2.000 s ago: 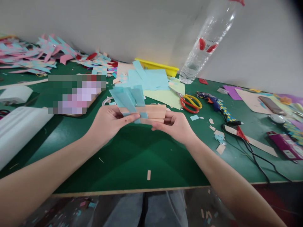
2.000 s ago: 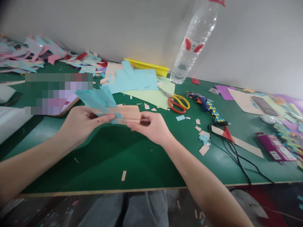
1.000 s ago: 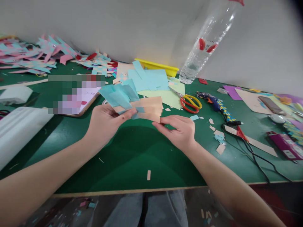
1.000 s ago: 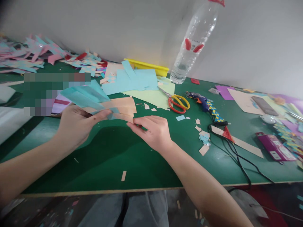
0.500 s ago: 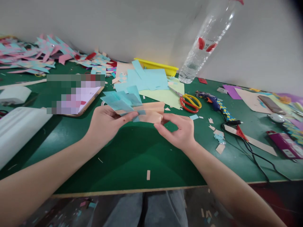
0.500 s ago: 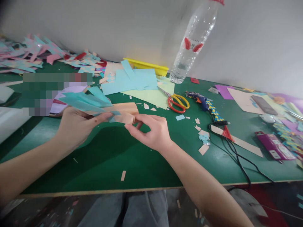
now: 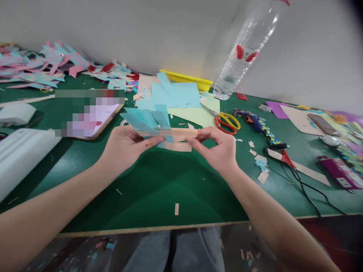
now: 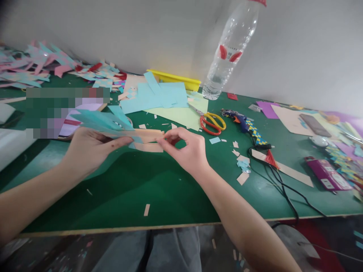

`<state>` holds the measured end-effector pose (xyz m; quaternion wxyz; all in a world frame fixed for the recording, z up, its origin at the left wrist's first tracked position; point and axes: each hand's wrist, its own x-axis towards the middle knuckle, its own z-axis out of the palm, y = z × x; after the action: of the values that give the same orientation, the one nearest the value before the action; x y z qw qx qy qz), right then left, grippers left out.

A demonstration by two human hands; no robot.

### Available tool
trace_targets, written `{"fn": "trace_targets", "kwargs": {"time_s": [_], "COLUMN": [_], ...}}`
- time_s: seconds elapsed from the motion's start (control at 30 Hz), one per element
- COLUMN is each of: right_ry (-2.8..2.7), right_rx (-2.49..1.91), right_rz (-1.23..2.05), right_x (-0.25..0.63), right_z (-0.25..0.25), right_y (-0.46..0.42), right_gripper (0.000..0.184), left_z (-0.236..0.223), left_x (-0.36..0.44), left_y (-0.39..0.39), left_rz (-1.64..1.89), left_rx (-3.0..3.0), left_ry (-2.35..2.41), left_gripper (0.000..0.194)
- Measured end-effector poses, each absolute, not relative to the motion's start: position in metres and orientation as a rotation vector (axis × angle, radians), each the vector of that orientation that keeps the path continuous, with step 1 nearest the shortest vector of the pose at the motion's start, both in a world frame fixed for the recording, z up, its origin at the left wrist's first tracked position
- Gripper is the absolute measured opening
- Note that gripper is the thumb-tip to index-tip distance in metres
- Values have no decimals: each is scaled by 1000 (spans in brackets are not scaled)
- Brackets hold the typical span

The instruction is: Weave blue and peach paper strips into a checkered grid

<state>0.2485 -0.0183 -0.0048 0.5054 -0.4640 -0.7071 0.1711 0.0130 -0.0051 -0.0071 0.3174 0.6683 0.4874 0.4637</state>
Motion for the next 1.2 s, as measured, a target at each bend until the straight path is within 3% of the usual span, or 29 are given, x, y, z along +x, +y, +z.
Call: {"fn": "trace_targets", "kwargs": {"time_s": [0.47, 0.77, 0.9, 1.07, 1.2], "right_ry": [-1820, -1888, -1989, -2044, -1994], "right_rx": [-964, -892, -913, -1000, -1070], "right_rz": [455, 438, 602, 927, 998], "right_x": [260, 256, 255, 255, 251], "right_z": [-3, -4, -1, 5, 4], "right_y": [-12, -13, -14, -18, -19], "right_gripper": [34, 23, 10, 47, 31], "left_z": [-3, -5, -7, -9, -9], "left_x": [16, 16, 14, 12, 13], "left_y": [-5, -3, -3, -3, -2], "left_rz": [1187, 1103, 1083, 1134, 1136], "left_rx": [1722, 1605, 1597, 1626, 1657], "left_ry": [1102, 1135, 1181, 1213, 1175], "left_gripper": [3, 7, 14, 17, 16]}}
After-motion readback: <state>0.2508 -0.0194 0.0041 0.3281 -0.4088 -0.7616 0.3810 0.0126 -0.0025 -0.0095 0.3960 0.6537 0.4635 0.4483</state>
